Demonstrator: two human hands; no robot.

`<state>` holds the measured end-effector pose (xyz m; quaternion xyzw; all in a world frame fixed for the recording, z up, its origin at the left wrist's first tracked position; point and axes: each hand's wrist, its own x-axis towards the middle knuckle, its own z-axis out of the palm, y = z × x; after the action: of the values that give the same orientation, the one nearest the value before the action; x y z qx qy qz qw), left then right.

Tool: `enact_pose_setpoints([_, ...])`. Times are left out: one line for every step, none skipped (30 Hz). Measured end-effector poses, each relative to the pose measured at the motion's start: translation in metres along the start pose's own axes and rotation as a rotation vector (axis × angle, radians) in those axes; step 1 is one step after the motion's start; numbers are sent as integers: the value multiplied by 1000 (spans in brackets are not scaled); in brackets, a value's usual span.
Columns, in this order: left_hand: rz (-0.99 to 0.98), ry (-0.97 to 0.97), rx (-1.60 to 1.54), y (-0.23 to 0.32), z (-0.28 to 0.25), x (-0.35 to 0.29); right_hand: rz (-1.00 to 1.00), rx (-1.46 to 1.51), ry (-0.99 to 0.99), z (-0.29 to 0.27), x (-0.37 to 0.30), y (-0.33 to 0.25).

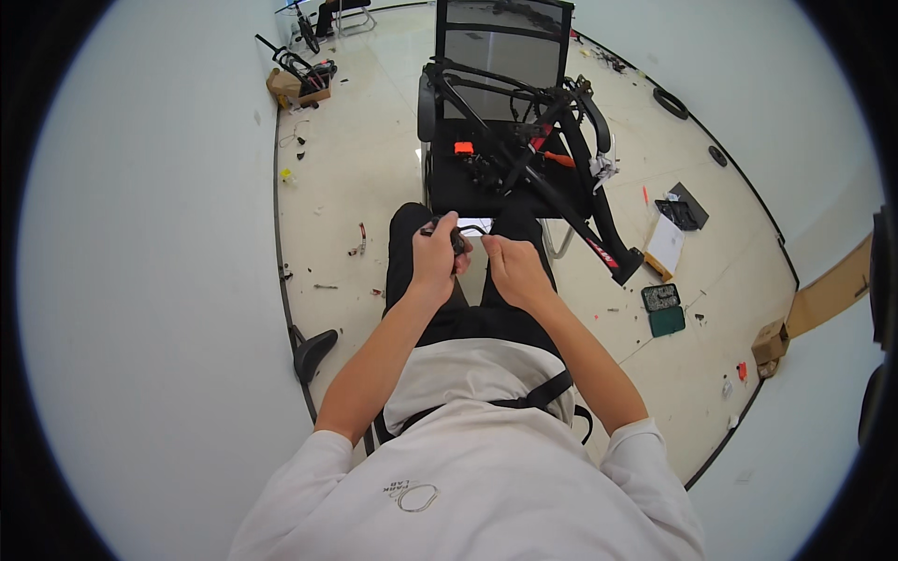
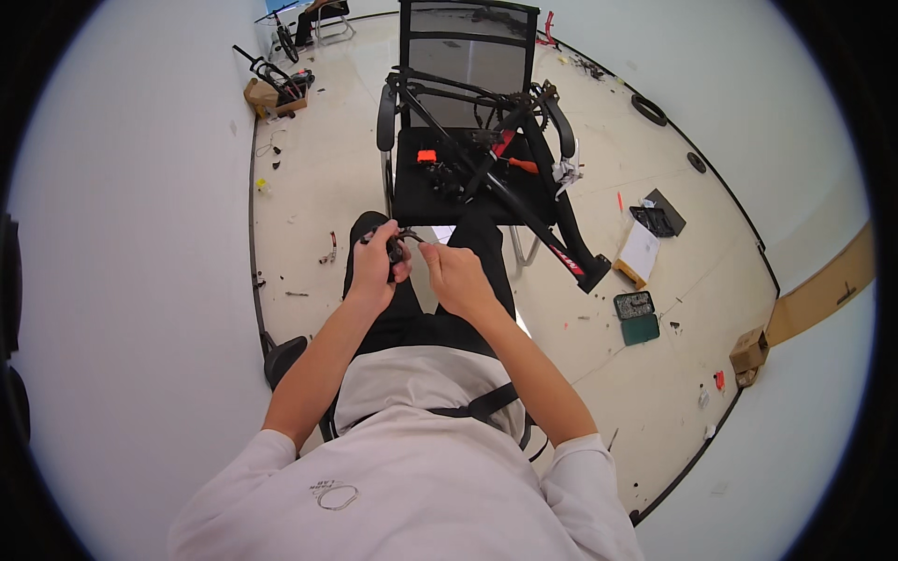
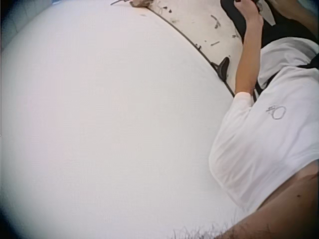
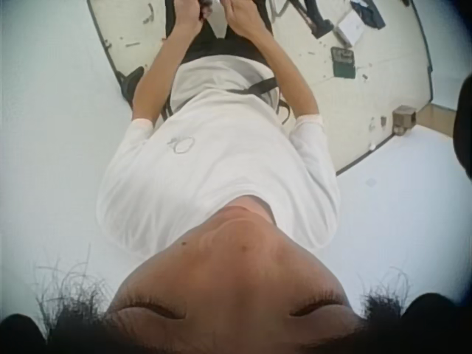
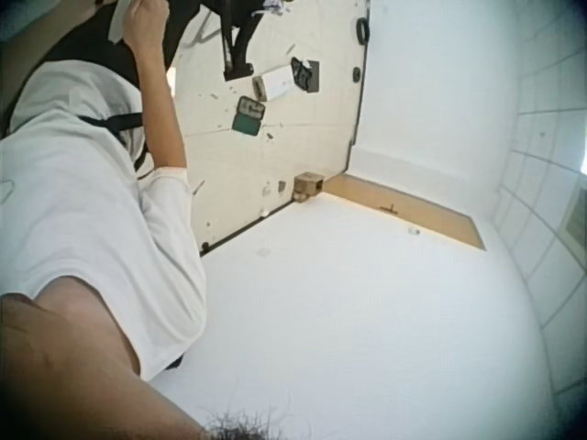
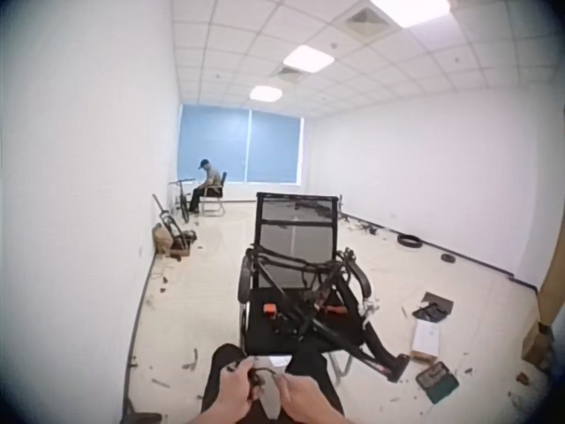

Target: The person assembles a small mechanical component using a screwdriver and small parts. They insert a screw, tighten it, and repeatedly adjust the assembly while seated.

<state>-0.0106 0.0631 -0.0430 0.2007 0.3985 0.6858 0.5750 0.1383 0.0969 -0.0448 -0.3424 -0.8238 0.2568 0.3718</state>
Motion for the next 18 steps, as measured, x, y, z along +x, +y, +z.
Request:
enact_pose_setpoints([81, 10, 21, -3, -3, 5, 64, 32, -14, 4, -1, 0])
enact_pose_setpoints([162, 19, 42, -7, -6, 10, 128, 65, -27, 12, -3, 1])
enact_pose_setpoints([260, 52, 126, -11, -8, 16, 192, 97, -41, 21, -6, 3])
enact_pose_setpoints([360, 87, 208, -14, -11, 24, 196, 218, -16, 30, -7, 2])
enact_pose_setpoints([460, 122, 291, -19, -15, 29, 398, 438, -79, 35, -10, -1])
enact_pose_setpoints([583, 129, 369, -24, -18, 33, 600, 658, -142, 38, -15, -5])
enact_pose_setpoints([713, 129, 524, -27, -23, 37, 804, 879, -202, 37, -18, -14])
enact_pose_setpoints([844, 128, 678, -28, -29, 38, 999, 1142, -264, 33, -19, -25])
enact_pose_setpoints([974, 127, 833, -28, -35, 39, 1089, 1225, -322, 28, -18, -28])
enact_pose_setpoints([1014, 106, 851, -30, -39, 36, 1180, 1310, -379, 20, -18, -28])
enact_pose_setpoints([1049, 116, 853, -27, -40, 30, 1264, 1398, -441, 12, -16, -32])
enact_pose_setpoints([1085, 127, 854, -23, -40, 23, 1246, 1328, -484, 1, -16, -42])
enact_pose_setpoints([1118, 135, 850, -16, -35, 15, 1190, 1377, -540, -10, -17, -46])
enact_pose_setpoints([1124, 133, 824, -7, -26, 7, 1139, 1416, -601, -20, -17, -48])
enact_pose_setpoints([1010, 95, 759, -4, -21, 7, 1086, 1454, -660, -28, -18, -53])
enact_pose_setpoints([892, 60, 695, -2, -16, 9, 948, 1338, -607, -39, -22, -67])
enact_pose_setpoints([778, 41, 632, 1, -15, 5, 812, 1221, -571, -47, -27, -85])
enact_pose_setpoints([520, 9, 496, 10, -6, -6, 667, 1104, -522, -52, -31, -95])
